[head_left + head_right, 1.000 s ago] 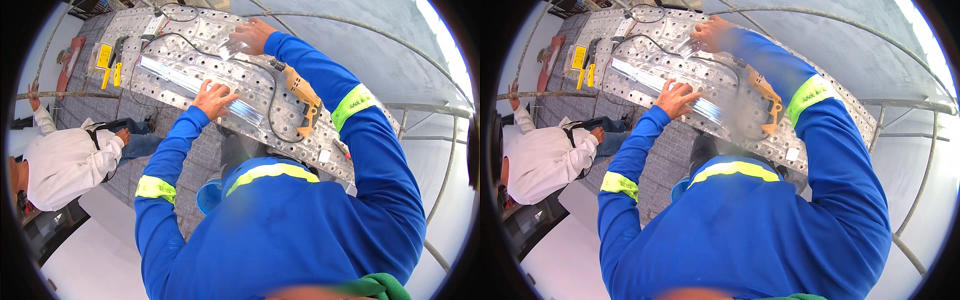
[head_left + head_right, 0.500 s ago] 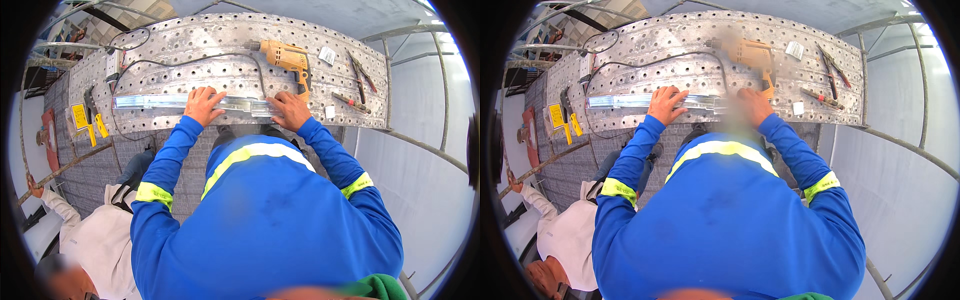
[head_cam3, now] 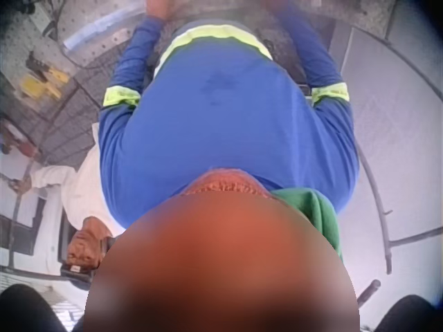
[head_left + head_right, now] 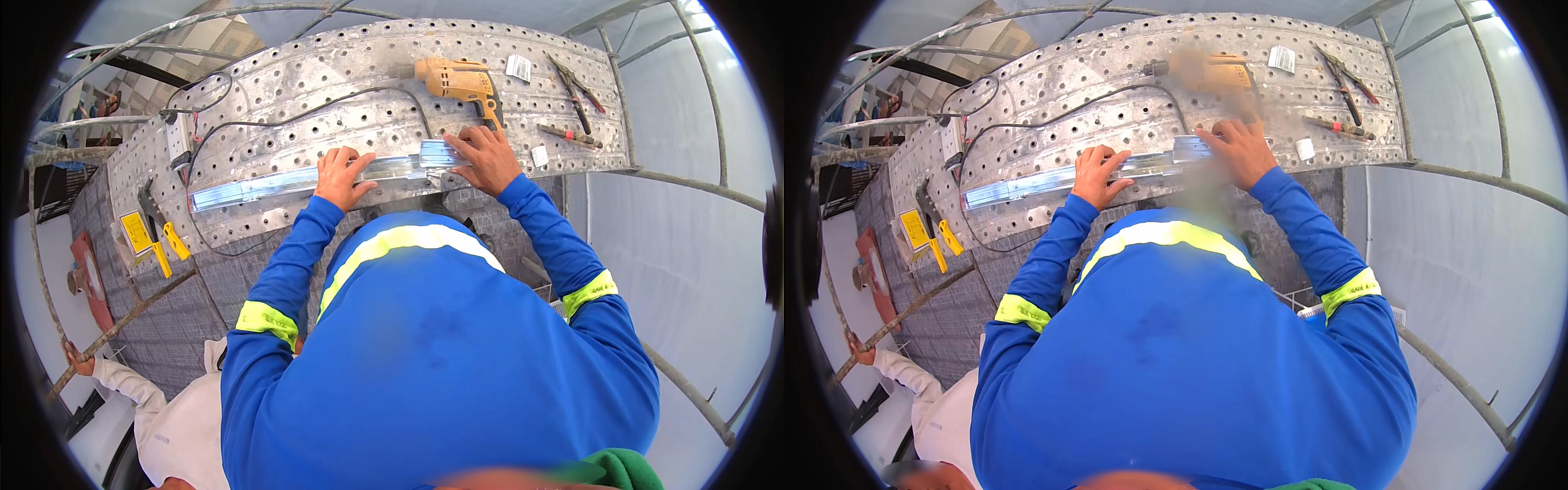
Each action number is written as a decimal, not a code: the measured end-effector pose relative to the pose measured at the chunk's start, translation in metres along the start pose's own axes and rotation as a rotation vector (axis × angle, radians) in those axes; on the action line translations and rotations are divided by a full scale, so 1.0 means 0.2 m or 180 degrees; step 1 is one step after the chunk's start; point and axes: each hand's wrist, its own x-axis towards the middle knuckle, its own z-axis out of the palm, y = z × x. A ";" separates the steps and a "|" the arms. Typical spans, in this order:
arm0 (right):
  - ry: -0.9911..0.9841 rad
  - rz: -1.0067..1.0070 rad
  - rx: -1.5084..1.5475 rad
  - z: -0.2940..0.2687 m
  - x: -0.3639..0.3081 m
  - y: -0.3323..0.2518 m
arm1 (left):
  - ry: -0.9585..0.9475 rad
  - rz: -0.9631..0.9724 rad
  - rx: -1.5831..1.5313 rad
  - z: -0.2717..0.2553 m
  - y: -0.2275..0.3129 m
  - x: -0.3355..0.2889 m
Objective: The person uses tin snips to cut a long metal channel into shorter segments on a perforated metal work surface. They repeatedly position the channel, cut it, and place the cut pieces aside. A corded drill and other tools are visible on the work surface.
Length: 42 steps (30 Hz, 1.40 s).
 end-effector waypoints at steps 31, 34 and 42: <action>-0.0578 -0.0077 0.0415 0.17 0.04 0.05 | -0.0669 0.0191 -0.0008 -0.16 -0.04 0.08; -0.0306 -0.0261 0.0423 0.18 0.04 0.05 | -0.0648 0.0240 -0.0013 -0.17 -0.04 0.09; -0.0833 -0.0566 0.0447 0.19 0.12 0.11 | -0.0649 0.0201 -0.0228 -0.17 -0.08 0.11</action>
